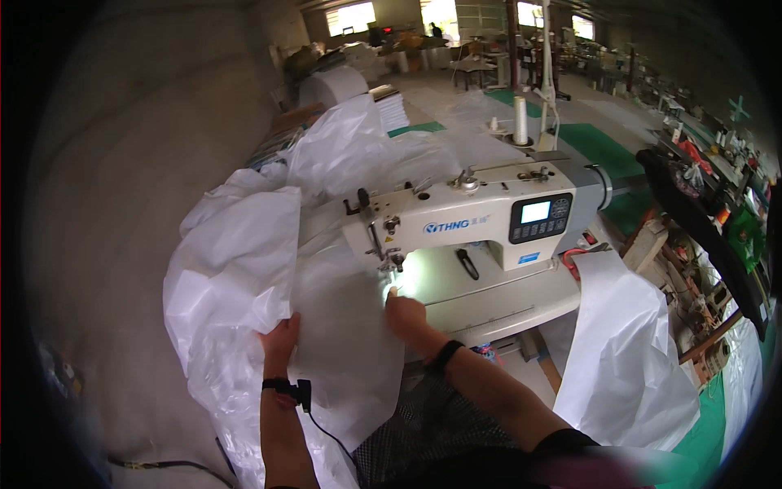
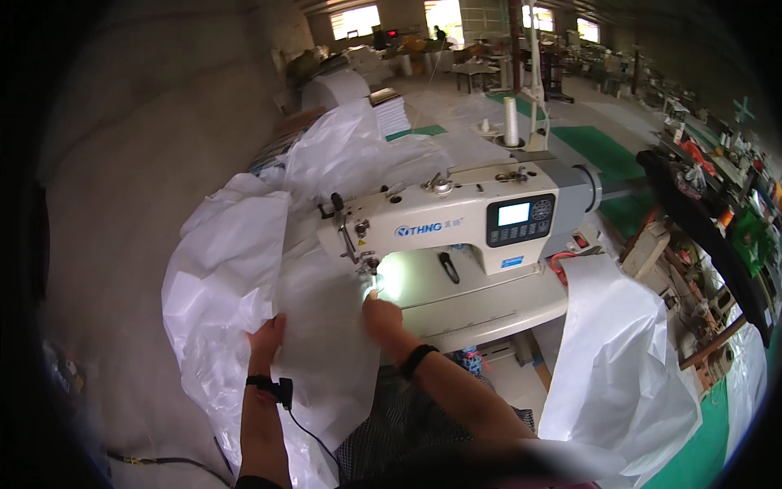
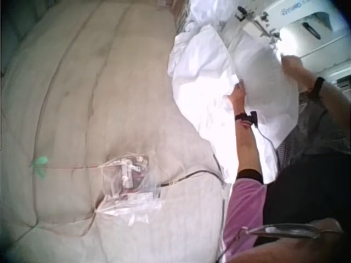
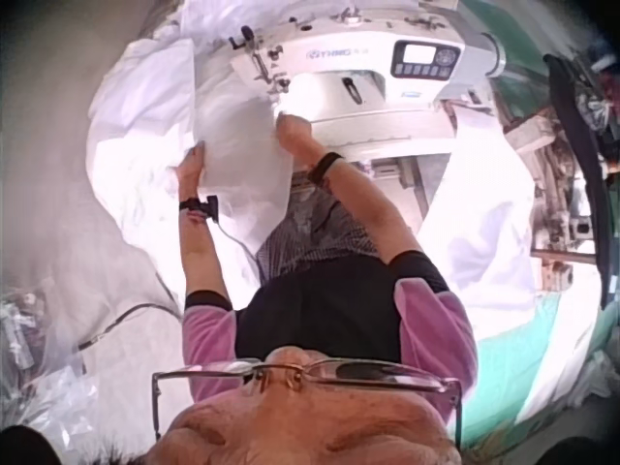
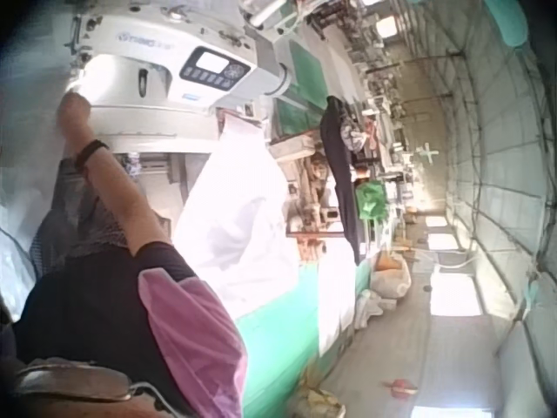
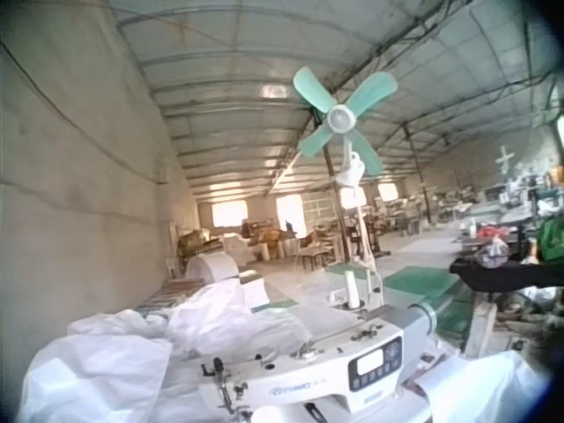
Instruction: Sewing together large pieces of translucent white plastic material using an industrial sewing machine.
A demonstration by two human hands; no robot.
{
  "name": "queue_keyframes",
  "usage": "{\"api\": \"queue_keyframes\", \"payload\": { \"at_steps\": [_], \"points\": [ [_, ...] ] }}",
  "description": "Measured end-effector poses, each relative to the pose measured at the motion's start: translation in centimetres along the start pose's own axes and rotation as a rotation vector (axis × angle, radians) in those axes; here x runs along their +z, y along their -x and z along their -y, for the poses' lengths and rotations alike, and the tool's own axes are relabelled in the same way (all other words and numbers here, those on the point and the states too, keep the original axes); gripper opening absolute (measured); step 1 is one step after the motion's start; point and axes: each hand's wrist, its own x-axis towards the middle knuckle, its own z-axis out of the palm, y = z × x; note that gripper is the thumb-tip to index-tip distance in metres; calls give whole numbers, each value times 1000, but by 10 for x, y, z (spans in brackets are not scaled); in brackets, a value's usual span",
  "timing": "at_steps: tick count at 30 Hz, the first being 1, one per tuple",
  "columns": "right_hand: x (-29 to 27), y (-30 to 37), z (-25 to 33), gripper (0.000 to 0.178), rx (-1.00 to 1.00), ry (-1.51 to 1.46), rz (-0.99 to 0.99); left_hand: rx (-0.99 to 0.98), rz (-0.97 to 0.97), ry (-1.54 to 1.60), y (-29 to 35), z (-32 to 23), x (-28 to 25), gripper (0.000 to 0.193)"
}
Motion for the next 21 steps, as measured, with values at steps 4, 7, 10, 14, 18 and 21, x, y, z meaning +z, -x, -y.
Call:
{"api": "queue_keyframes", "payload": {
  "at_steps": [4, 7, 10, 14, 18, 21],
  "points": [
    [6, 42, -8, 36, -54, -156, 132, 89, -91, 14, -57, 26, 43, 49],
    [20, 100, -19, 43, 153, -528, 185, 224, -200, 73, -79, 43, 59, 50],
    [50, 137, -26, 45, 178, -634, 258, 159, -13, 157, -62, 33, 45, 53],
    [92, 159, -36, 31, 319, -923, 657, 99, -176, 27, 23, -23, 11, 55],
    [115, 191, -13, 29, 227, -1274, 984, 50, -167, 115, 99, -43, -5, 58],
    [112, 218, 12, 27, 69, -1335, 1113, 55, -276, -11, 100, -9, 13, 60]
  ]
}}
